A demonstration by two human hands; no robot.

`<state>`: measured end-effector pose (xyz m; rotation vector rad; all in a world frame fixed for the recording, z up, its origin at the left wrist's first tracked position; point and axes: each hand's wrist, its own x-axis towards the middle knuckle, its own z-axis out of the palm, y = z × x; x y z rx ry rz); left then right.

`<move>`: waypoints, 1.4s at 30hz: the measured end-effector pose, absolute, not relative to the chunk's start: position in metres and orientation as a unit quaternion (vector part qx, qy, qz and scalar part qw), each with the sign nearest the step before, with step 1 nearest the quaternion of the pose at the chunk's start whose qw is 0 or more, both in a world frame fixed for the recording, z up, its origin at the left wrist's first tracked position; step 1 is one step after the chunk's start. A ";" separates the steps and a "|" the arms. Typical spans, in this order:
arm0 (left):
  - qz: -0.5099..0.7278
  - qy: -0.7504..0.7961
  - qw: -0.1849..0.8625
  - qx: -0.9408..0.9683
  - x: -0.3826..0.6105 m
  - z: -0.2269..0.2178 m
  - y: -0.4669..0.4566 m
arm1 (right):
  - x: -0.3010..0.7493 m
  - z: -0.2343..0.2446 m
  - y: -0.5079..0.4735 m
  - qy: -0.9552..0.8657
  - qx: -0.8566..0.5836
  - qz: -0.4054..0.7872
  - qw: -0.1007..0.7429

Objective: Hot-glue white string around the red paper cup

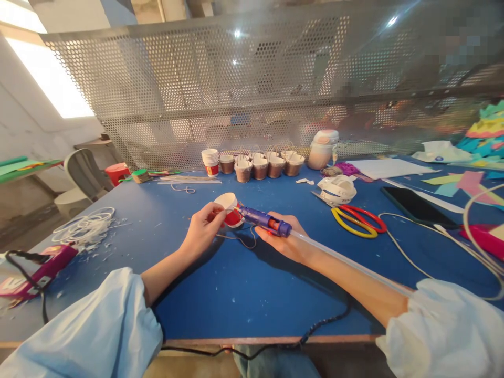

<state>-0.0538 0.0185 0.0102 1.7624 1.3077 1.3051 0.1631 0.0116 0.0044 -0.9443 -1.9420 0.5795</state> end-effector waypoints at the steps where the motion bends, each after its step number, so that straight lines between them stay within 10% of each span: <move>1: 0.491 0.489 0.290 0.660 -0.053 0.010 0.018 | 0.163 0.004 0.011 -0.783 -0.377 0.231 0.437; 42: 0.501 0.482 0.317 0.646 -0.050 0.011 0.017 | 0.161 0.001 0.009 -0.811 -0.389 0.138 0.415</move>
